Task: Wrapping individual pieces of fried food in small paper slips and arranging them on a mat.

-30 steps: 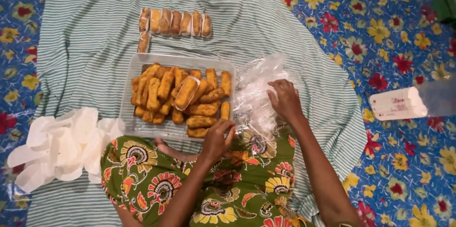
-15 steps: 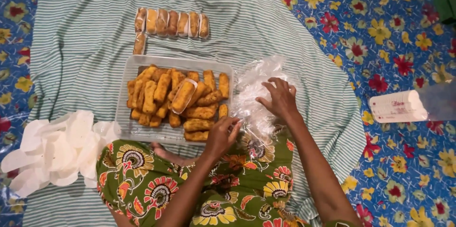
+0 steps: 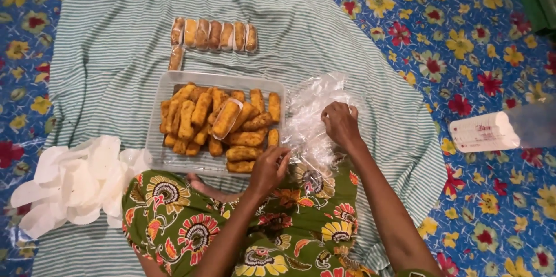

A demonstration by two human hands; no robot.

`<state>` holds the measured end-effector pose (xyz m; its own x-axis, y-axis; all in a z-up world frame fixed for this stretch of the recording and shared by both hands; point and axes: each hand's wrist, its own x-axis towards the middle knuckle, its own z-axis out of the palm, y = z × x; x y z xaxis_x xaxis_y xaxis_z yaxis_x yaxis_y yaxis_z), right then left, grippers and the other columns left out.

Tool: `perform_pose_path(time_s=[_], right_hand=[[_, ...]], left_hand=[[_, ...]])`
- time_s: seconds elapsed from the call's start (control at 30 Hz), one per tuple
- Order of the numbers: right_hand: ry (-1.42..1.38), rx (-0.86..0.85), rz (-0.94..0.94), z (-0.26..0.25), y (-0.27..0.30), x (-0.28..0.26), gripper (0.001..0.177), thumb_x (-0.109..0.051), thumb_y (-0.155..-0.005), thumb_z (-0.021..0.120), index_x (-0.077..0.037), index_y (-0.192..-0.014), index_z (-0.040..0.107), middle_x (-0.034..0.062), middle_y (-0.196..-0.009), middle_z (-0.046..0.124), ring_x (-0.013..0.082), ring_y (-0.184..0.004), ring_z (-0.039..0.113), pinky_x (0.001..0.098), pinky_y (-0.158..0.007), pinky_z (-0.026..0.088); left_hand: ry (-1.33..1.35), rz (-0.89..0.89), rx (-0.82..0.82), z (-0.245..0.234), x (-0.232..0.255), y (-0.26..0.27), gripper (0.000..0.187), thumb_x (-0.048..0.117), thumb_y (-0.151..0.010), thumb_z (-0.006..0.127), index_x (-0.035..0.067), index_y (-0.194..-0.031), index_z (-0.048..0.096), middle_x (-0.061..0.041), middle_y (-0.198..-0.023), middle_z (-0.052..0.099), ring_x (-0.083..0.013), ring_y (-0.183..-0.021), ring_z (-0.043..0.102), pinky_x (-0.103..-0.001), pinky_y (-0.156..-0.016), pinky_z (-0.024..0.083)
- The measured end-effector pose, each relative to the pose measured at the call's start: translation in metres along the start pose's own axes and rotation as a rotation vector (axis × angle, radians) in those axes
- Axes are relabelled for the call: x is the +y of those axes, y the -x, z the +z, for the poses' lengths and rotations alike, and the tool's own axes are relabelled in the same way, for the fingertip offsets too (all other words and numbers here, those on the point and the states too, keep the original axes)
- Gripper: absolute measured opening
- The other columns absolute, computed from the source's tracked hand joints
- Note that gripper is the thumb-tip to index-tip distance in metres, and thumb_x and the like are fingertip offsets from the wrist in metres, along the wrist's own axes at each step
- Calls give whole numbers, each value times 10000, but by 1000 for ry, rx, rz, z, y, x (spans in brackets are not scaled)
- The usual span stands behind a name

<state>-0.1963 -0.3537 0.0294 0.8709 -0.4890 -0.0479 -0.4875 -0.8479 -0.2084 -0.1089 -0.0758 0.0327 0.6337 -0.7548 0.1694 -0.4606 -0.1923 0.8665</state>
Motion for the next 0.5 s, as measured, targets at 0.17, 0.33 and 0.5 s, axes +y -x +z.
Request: perform_pose_path(time_s=[0.17, 0.33, 0.5], right_hand=[[-42, 78, -24, -24, -7, -13, 141, -192, -941, 666, -207, -1079, 638, 10, -1196, 568, 272, -1272, 532, 600, -1090, 360], [85, 187, -172, -49, -25, -30, 186, -87, -896, 703, -179, -1058, 695, 33, -1388, 539, 290, -1388, 431, 562, -1093, 358], [191, 100, -197, -9, -50, 2, 242, -141, -888, 729, -235, -1109, 755, -46, -1250, 657, 219, -1390, 455, 683, -1159, 217]], left_hand=[[-7, -22, -32, -11, 11, 8, 175, 146, -919, 695, 84, -1078, 737, -122, -869, 699, -315, -731, 721, -400, -617, 592], [7, -32, -44, -21, 19, 20, 154, 118, -916, 695, 82, -1056, 746, -120, -854, 702, -302, -716, 729, -371, -591, 598], [27, -29, -98, -25, 5, 33, 157, 84, -917, 691, 68, -1062, 749, -132, -856, 701, -325, -735, 725, -367, -576, 610]])
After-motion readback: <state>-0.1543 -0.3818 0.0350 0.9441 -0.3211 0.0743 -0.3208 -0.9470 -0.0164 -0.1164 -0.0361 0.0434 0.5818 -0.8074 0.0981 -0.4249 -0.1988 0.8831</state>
